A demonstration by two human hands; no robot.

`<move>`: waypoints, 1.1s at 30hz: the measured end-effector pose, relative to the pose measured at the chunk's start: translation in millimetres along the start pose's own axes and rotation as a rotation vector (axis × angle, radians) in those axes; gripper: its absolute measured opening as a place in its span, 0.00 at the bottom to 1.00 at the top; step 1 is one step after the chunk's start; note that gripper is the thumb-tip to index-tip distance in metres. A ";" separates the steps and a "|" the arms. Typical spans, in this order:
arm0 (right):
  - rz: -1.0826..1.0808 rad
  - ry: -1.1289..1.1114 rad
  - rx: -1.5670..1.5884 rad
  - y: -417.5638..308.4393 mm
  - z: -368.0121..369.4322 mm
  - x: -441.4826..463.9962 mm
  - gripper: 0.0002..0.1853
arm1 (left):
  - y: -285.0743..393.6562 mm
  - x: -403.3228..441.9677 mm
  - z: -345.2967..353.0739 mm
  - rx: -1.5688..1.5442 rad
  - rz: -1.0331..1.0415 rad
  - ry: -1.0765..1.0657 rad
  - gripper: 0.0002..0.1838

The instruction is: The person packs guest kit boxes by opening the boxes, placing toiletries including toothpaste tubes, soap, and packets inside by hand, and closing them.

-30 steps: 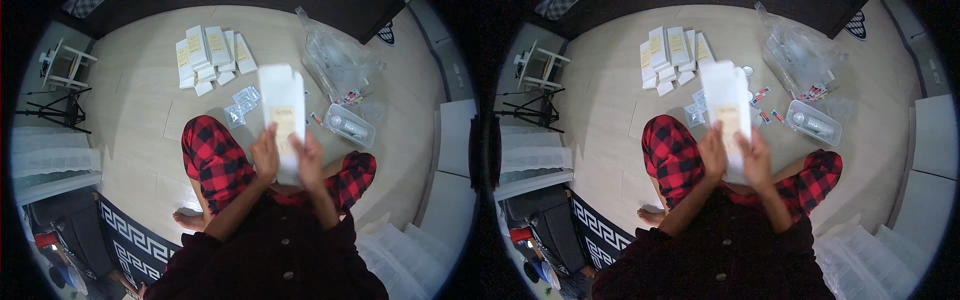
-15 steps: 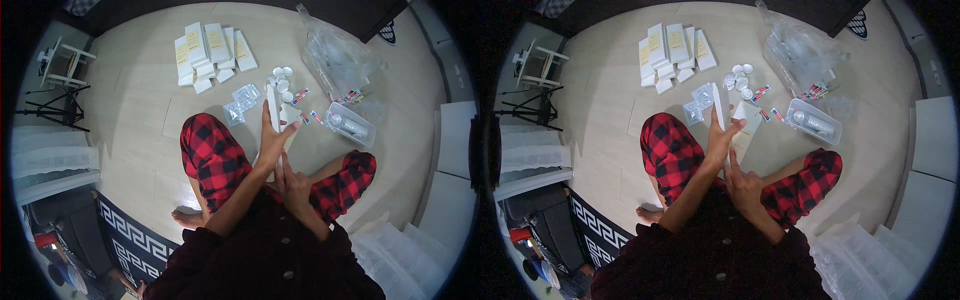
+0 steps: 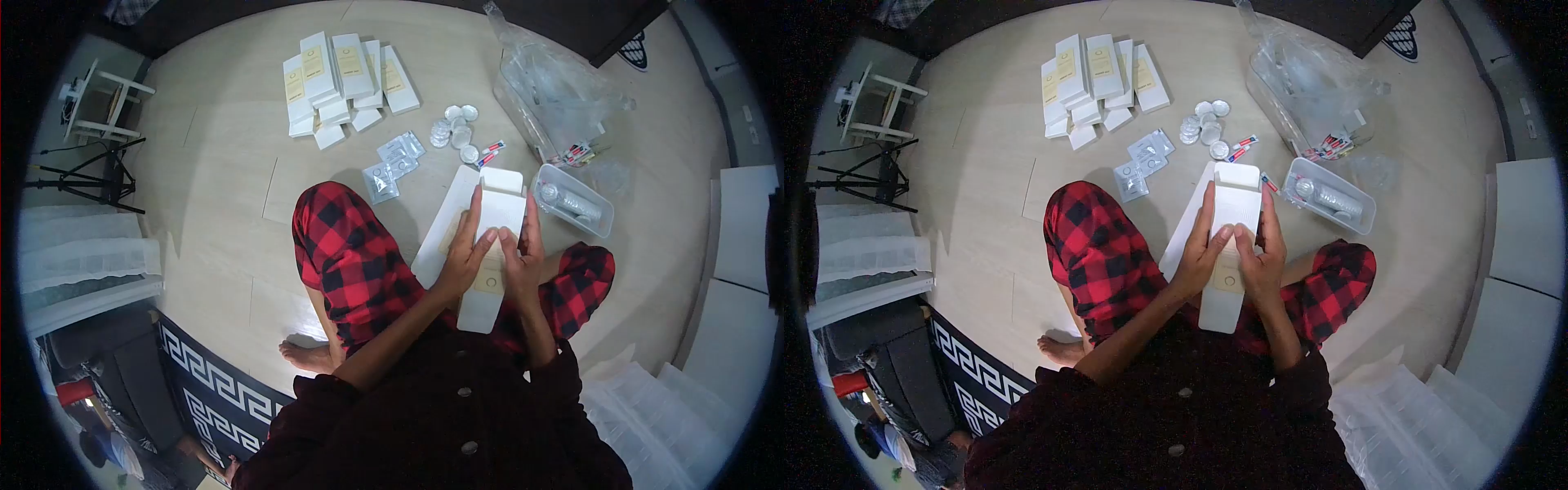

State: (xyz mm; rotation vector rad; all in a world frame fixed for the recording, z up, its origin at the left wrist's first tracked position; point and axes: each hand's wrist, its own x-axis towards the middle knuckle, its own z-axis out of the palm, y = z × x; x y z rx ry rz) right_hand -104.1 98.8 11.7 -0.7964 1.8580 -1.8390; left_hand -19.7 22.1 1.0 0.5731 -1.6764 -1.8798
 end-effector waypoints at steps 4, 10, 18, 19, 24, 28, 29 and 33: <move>0.059 -0.092 -0.069 11.0 -22.0 -10.9 0.28 | -18.7 -10.6 7.1 -0.247 -0.095 -0.010 0.32; 0.211 -0.063 -0.098 14.4 -34.8 -14.9 0.17 | -17.2 -11.9 3.1 -0.445 -0.269 -0.087 0.25; -0.007 -0.047 -0.048 -15.7 -36.6 -5.8 0.16 | -13.9 -4.0 -15.9 -0.428 -0.241 -0.284 0.17; 0.087 -0.065 0.045 -27.6 -37.8 -3.9 0.18 | -9.9 -6.4 -15.2 -0.439 -0.270 -0.285 0.19; 0.107 -0.218 -0.416 -48.0 -51.7 -2.0 0.19 | 9.7 -27.1 11.1 -0.040 -0.181 -0.090 0.34; -0.044 -0.285 -0.424 -49.8 -56.0 -6.4 0.16 | 32.2 -25.1 25.0 0.478 0.054 0.009 0.55; 0.002 -0.289 -0.388 -52.6 -59.8 -3.8 0.15 | 33.5 -21.7 25.2 0.479 0.044 -0.014 0.59; 0.243 -0.325 -0.178 -66.7 -69.5 6.0 0.14 | 41.7 -21.4 42.4 0.468 0.009 -0.039 0.62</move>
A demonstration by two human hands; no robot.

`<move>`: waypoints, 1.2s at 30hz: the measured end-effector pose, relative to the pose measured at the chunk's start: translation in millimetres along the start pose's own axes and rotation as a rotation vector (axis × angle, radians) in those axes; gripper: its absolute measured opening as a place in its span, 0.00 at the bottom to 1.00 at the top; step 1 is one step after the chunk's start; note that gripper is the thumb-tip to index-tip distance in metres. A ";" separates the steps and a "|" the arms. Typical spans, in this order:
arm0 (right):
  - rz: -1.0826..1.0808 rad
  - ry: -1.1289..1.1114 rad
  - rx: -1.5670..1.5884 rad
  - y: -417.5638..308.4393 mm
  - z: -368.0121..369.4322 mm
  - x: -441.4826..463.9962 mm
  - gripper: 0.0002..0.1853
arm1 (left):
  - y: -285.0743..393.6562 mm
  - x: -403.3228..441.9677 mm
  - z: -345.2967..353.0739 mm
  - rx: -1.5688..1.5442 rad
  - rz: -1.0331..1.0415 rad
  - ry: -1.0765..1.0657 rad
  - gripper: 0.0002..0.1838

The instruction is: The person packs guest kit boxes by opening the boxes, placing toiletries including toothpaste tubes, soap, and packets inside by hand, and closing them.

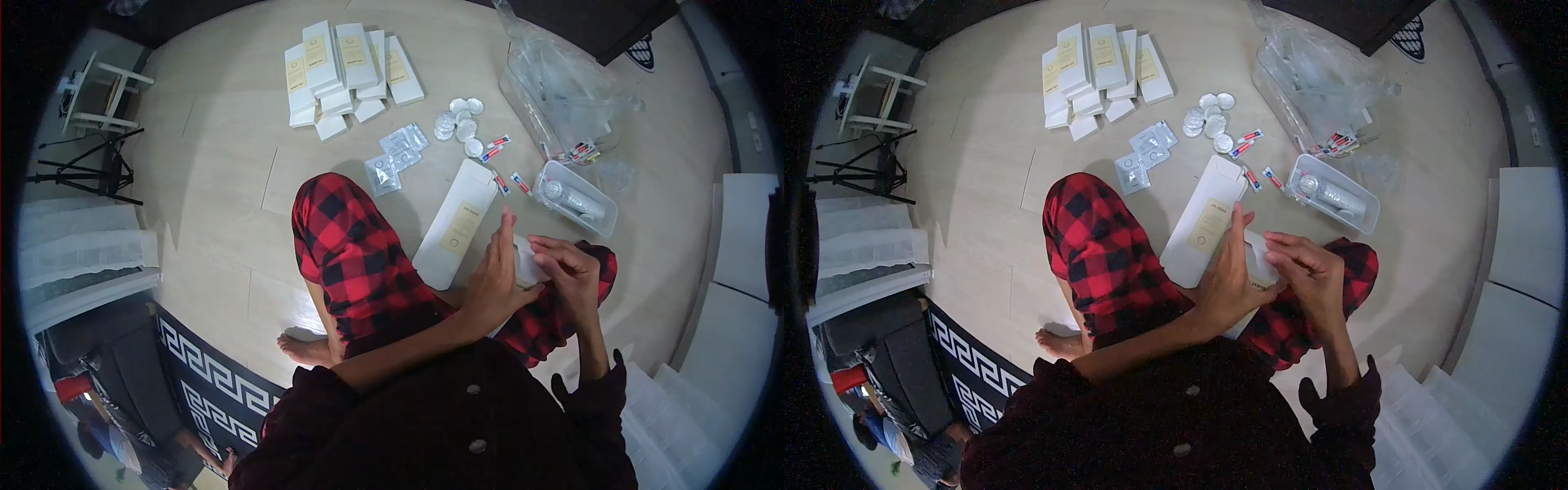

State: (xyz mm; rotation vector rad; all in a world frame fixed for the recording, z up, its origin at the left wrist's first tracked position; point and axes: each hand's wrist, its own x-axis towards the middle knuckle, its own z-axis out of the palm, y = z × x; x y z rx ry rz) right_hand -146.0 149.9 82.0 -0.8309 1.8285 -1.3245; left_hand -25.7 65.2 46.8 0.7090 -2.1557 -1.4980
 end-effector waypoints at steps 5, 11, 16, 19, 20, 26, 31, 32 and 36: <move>0.309 -0.125 0.111 -27.4 -11.3 11.4 0.10 | 11.9 2.9 -1.3 -0.131 -0.015 0.101 0.59; 0.264 -0.222 0.140 -31.9 -18.6 25.7 0.12 | 4.1 -1.0 4.2 -0.161 0.033 0.132 0.56; 0.345 -0.215 0.119 -35.3 -4.6 21.1 0.13 | -2.4 -4.8 8.4 -0.211 -0.013 0.126 0.55; 0.316 -0.235 0.050 -32.0 -3.6 21.7 0.14 | 4.2 -5.8 1.7 -0.237 -0.065 0.110 0.55; 0.264 -0.255 -0.049 -30.7 -3.8 22.5 0.14 | 6.7 -5.6 -0.4 -0.225 -0.094 0.094 0.56; 0.354 -0.162 0.045 -31.7 5.5 23.8 0.12 | 3.9 -7.0 3.6 -0.222 -0.115 0.054 0.60; 0.306 -0.135 -0.042 -22.4 5.6 26.8 0.10 | 8.7 -6.5 1.5 -0.144 -0.101 0.062 0.61; 0.357 -0.114 -0.027 -23.2 6.1 27.6 0.10 | 9.5 -6.7 1.1 -0.121 -0.102 0.061 0.61; 0.319 -0.143 -0.046 -16.8 4.4 28.0 0.08 | 3.0 -8.7 6.1 -0.165 -0.089 0.071 0.61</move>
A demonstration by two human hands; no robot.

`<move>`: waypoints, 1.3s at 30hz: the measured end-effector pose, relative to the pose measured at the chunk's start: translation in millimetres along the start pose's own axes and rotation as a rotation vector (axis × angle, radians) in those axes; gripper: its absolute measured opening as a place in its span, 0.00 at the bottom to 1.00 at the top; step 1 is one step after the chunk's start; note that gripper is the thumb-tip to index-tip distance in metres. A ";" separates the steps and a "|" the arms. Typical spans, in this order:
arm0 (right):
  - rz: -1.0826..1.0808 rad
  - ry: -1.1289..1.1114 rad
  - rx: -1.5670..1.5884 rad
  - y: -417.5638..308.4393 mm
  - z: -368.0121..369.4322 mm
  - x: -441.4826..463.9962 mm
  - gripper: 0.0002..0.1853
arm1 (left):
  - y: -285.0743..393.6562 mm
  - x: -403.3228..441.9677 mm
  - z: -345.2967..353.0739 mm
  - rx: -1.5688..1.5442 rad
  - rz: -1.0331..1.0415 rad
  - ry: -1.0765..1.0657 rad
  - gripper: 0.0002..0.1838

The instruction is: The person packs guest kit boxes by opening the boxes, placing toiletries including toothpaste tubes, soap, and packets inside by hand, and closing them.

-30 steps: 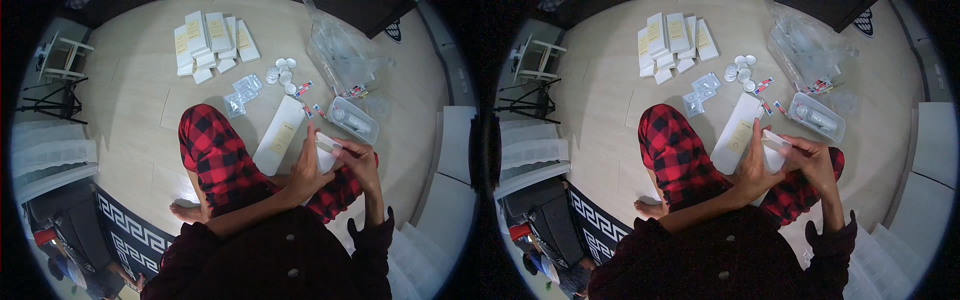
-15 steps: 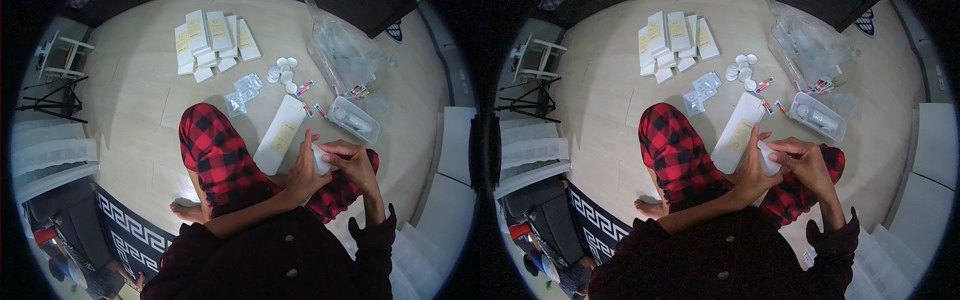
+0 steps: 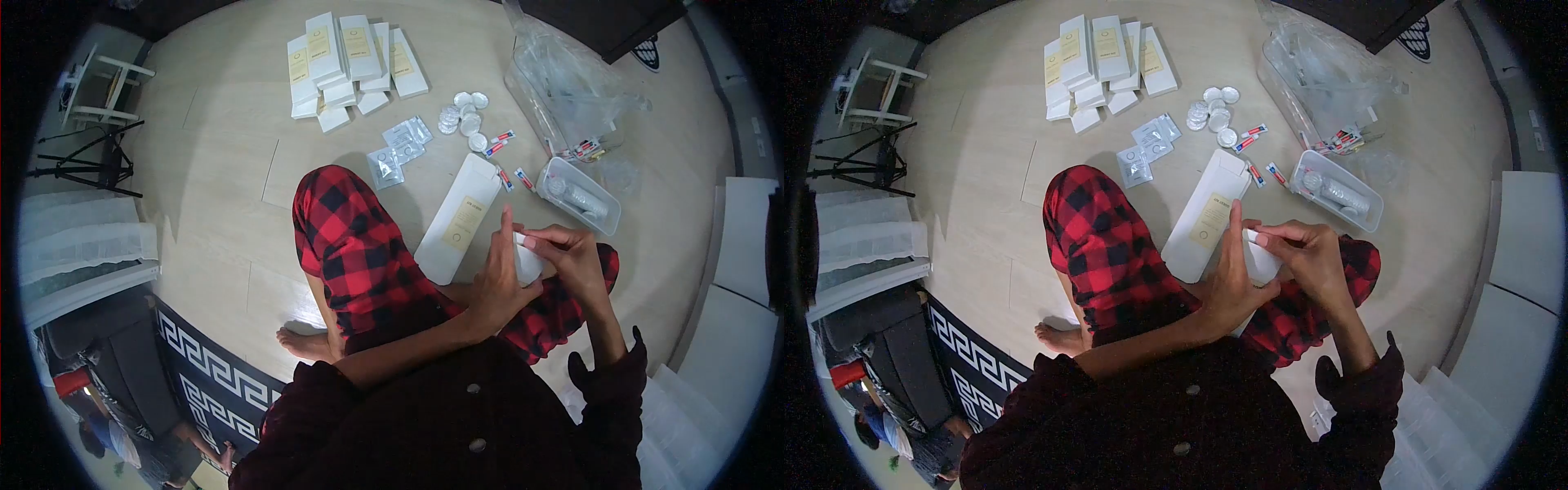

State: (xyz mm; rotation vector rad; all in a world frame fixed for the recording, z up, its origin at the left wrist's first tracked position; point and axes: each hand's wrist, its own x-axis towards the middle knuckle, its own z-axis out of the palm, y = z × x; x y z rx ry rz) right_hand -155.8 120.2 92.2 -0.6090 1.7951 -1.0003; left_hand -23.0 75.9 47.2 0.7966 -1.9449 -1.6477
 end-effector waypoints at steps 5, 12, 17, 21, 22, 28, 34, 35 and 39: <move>-0.328 0.029 -0.387 -4.4 7.8 -4.7 0.10 | -5.6 2.3 0.5 0.098 -0.053 0.001 0.59; -0.331 -0.040 -0.307 7.3 18.2 -11.1 0.19 | -23.2 3.5 -2.4 0.015 -0.047 0.023 0.49; -0.250 0.182 0.190 55.0 35.8 -4.6 0.14 | -34.9 1.3 -3.2 -0.011 -0.134 0.036 0.41; -0.016 0.170 0.111 56.1 21.5 5.3 0.14 | -60.7 4.9 -21.1 0.010 0.045 -0.043 0.41; -0.089 0.308 0.247 64.9 9.9 19.6 0.13 | -67.2 8.4 -32.5 -0.322 -0.064 -0.086 0.40; 0.093 0.179 0.589 72.7 32.2 86.1 0.08 | -78.4 30.4 -66.4 0.035 0.372 0.031 0.45; -0.504 0.576 -0.548 104.1 43.8 149.5 0.09 | -78.0 51.3 -83.2 -0.112 0.175 0.390 0.47; -0.454 0.555 -0.682 109.8 37.9 157.0 0.10 | -77.8 55.1 -87.2 -0.073 0.061 0.393 0.47; -0.372 0.423 -0.865 119.8 30.7 167.9 0.15 | -88.8 60.1 -95.1 0.018 -0.047 0.367 0.47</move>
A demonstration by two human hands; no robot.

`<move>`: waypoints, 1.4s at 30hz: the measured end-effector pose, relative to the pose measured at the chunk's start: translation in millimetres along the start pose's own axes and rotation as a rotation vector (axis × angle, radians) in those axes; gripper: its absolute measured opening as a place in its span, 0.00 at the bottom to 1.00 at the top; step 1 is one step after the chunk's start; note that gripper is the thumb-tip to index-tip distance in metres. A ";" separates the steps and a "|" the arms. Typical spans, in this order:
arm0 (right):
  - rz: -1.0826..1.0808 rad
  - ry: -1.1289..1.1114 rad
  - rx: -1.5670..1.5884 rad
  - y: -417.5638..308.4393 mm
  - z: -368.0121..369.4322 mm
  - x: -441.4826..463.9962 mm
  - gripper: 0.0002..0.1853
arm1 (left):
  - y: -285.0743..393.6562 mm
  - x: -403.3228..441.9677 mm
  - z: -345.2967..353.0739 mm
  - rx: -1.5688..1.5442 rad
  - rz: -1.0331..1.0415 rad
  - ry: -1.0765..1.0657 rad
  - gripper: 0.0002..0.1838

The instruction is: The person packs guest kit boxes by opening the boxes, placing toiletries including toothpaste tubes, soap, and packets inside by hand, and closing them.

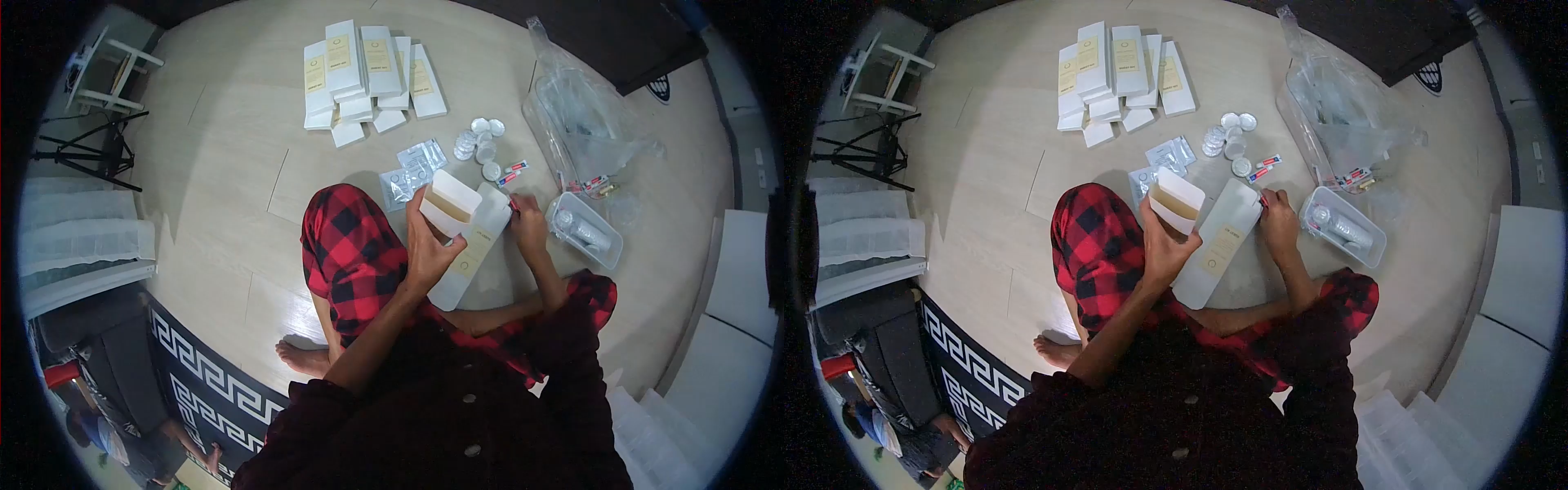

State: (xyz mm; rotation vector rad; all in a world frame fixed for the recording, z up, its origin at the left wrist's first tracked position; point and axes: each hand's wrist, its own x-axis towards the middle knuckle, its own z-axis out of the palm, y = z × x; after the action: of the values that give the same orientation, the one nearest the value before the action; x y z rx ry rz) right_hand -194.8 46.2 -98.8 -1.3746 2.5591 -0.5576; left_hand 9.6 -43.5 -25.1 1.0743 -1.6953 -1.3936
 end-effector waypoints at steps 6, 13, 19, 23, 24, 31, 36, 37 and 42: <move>0.135 0.261 0.737 -72.7 -73.5 16.1 0.16 | -19.7 0.2 2.6 0.175 0.128 0.072 0.45; -0.236 0.104 0.714 -162.5 -118.6 -1.3 0.14 | -24.0 -1.0 6.5 0.184 0.173 0.170 0.43; 0.104 0.243 0.756 -123.4 -67.2 54.4 0.10 | -25.8 -2.0 3.3 0.160 0.155 0.224 0.44; 0.037 0.073 -0.133 -43.1 14.4 68.6 0.12 | -24.3 -0.9 3.4 0.139 0.253 0.249 0.45; 0.030 0.068 -0.129 -43.9 14.7 69.0 0.12 | -25.4 -0.9 2.2 0.132 0.289 0.252 0.45; 0.163 0.008 0.338 -48.7 -1.4 58.5 0.16 | -26.4 1.2 3.1 0.063 0.416 0.265 0.48; -0.035 0.100 0.048 -61.6 18.5 50.9 0.22 | -34.2 2.8 7.6 -0.007 0.510 0.329 0.48; -0.043 0.093 0.057 -63.3 21.0 53.5 0.22 | -37.3 3.3 6.4 -0.022 0.559 0.375 0.48; 0.022 0.131 0.382 -56.0 9.9 62.0 0.14 | -32.2 5.9 1.0 0.022 0.589 0.348 0.51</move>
State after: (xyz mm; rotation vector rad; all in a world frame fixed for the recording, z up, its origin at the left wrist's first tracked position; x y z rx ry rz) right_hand -183.2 -35.9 -83.9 -1.2076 2.3892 -1.0979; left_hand 11.8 -51.2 -56.8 0.6904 -1.5894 -0.7665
